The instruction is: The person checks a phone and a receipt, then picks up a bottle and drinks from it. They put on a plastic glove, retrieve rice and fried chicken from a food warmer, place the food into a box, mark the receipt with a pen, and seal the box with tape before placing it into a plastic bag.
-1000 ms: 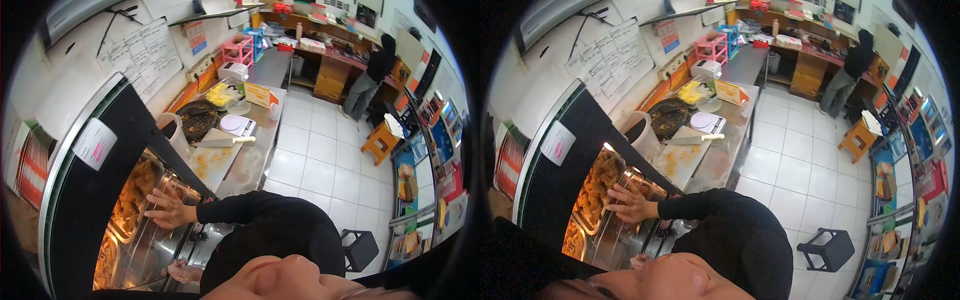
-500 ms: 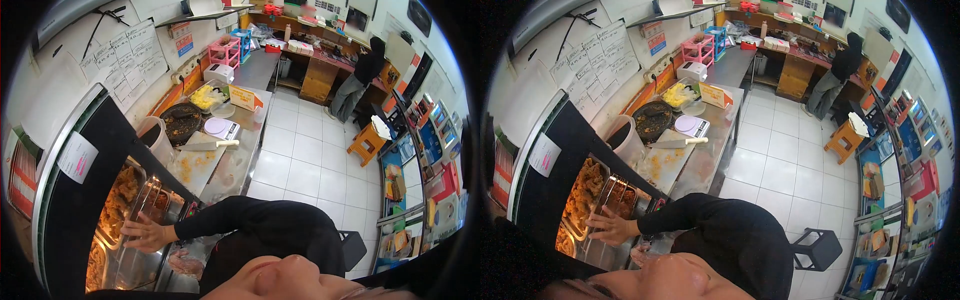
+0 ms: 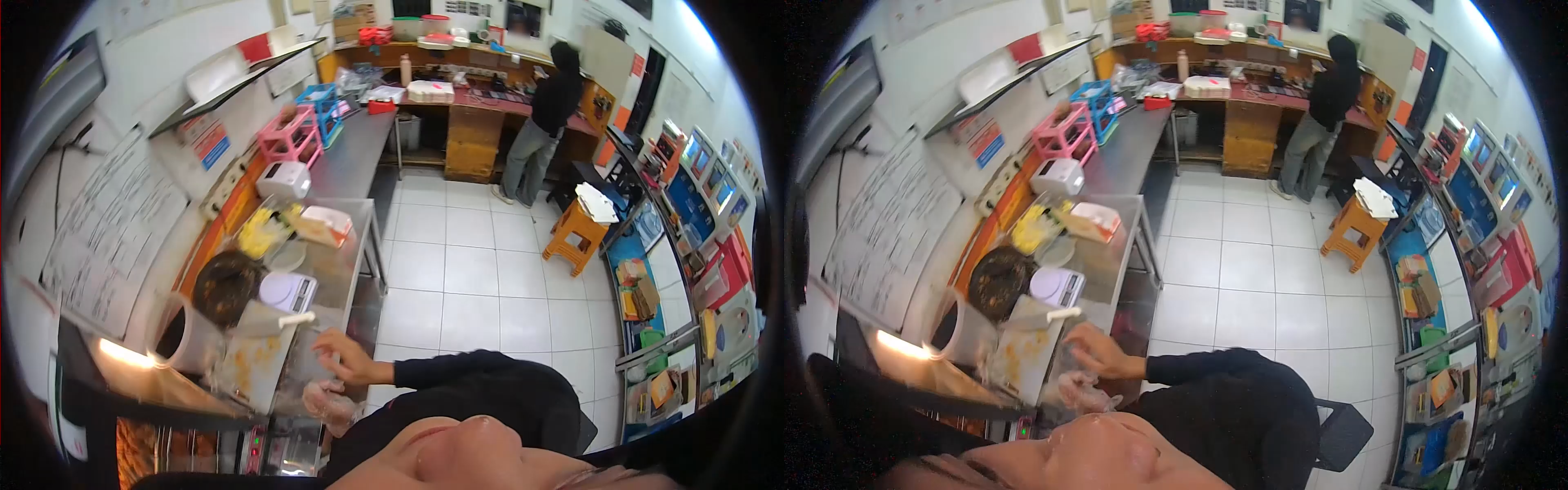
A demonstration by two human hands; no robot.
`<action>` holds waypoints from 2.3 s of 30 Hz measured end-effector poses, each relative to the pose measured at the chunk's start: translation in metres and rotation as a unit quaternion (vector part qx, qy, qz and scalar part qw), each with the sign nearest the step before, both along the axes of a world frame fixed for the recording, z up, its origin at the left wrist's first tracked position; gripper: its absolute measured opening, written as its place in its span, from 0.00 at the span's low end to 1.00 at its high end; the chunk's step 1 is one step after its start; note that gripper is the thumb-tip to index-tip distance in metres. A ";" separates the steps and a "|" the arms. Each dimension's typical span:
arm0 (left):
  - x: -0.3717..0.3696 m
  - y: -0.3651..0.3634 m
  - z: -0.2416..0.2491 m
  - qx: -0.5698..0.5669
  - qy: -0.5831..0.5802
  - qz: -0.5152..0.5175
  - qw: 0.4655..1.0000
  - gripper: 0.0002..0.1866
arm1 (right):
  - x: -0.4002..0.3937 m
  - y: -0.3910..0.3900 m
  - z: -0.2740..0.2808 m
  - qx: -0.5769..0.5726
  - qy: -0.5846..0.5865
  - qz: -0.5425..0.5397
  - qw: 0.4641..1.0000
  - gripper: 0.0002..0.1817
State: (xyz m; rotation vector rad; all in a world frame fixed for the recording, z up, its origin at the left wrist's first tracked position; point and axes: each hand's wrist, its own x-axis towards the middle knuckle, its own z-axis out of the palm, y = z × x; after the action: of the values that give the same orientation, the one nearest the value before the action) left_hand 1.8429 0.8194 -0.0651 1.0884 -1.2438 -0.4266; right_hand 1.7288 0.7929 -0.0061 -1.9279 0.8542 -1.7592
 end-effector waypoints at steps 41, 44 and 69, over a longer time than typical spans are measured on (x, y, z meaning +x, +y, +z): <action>-1.028 -0.536 0.063 0.005 0.117 -0.339 0.934 0.19 | -1.080 -0.219 -0.192 0.509 0.185 -0.276 0.794 0.16; -1.043 -0.573 0.080 -0.003 0.080 -0.261 0.962 0.20 | -1.181 -0.280 -0.192 0.490 0.259 -0.289 0.781 0.14; -1.228 -0.773 0.050 0.074 0.288 -0.011 0.955 0.20 | -1.371 -0.677 -0.191 0.487 0.287 0.008 0.825 0.13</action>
State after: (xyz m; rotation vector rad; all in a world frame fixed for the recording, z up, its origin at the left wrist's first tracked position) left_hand 0.6150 0.0468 -0.0153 0.9777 -0.7137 -0.8015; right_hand 0.3573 0.1161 -0.1975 -1.6456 1.5285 -0.4279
